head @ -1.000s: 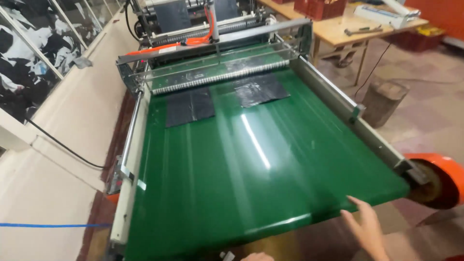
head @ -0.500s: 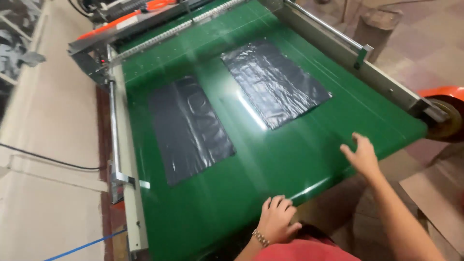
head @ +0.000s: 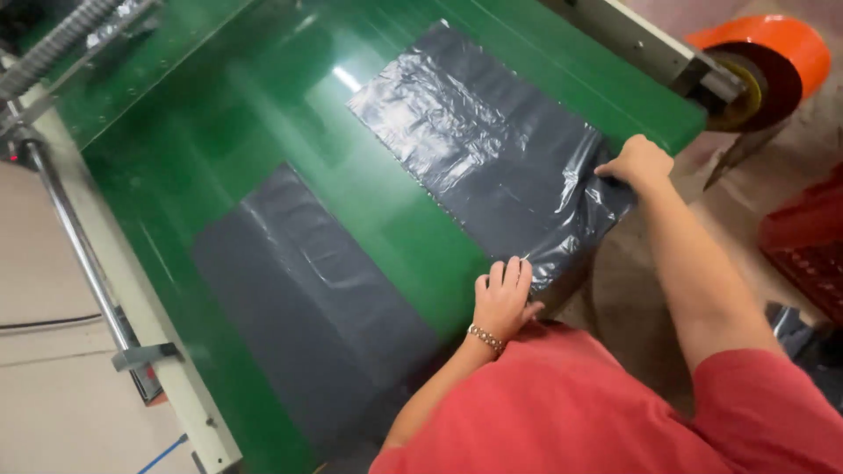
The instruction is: Folding plastic bags coming off a conveyor belt and stacking them into a storage bin.
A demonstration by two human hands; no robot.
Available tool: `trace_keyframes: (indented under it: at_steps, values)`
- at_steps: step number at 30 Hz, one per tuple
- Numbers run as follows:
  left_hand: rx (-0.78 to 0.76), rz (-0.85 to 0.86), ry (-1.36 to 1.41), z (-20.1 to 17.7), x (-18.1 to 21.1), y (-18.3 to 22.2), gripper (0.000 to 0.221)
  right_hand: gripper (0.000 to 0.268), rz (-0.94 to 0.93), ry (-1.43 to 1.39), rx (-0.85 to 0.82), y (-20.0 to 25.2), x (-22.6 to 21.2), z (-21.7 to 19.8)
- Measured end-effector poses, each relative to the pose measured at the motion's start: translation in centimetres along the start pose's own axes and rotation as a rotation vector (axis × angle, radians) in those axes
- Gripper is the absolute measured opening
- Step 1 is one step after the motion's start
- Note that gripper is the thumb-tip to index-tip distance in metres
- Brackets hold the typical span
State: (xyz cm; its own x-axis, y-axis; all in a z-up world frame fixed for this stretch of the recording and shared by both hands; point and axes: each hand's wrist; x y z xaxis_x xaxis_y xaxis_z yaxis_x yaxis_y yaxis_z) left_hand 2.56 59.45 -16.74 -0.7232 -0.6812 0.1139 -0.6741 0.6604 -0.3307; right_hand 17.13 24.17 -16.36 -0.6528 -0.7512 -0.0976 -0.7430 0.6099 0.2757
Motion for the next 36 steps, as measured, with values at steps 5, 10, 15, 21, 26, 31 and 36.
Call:
trace_keyframes:
  at_steps: [5, 10, 15, 21, 26, 31, 36]
  values:
    - [-0.006, -0.011, -0.025, 2.6, 0.1, -1.4, 0.090, 0.075, -0.102, 0.155, -0.090, 2.2, 0.4, -2.1]
    - [0.012, 0.028, -0.216, -1.5, 0.6, -2.9, 0.100, 0.069, -0.048, 0.083, -0.199, 3.7, 0.5, -4.6]
    - [0.137, 0.113, -0.163, -0.2, -0.3, -3.3, 0.025, 0.072, -0.063, 0.121, -0.253, 3.8, 1.4, -4.1]
    - [0.273, 0.155, -0.055, -5.0, -1.3, -7.4, 0.020, 0.087, 0.064, -0.371, -0.055, 8.3, 1.8, -3.4]
    - [0.125, 0.239, 0.171, -5.9, -2.4, -7.6, 0.021, 0.064, -0.053, -0.691, -0.084, 5.7, 4.4, -3.8]
    - [-0.089, 0.149, 0.618, -11.9, -4.7, -7.9, 0.009, 0.045, -0.285, -1.132, -0.496, 4.4, 3.3, -10.1]
    - [-0.005, -0.271, 0.780, -13.4, -13.2, -9.9, 0.029, 0.033, -0.418, -1.051, -0.795, -2.1, -5.7, -10.7]
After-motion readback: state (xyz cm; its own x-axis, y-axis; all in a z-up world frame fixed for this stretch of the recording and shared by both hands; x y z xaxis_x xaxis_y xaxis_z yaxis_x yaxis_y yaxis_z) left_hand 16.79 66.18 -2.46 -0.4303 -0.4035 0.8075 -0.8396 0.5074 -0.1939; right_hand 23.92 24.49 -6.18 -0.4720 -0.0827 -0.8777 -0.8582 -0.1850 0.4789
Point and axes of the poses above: each hand's wrist, its own y-axis away from the middle knuckle, its own z-axis out of the palm, x = y × z, and after that the axes turned 4 degrees about y, right-handed
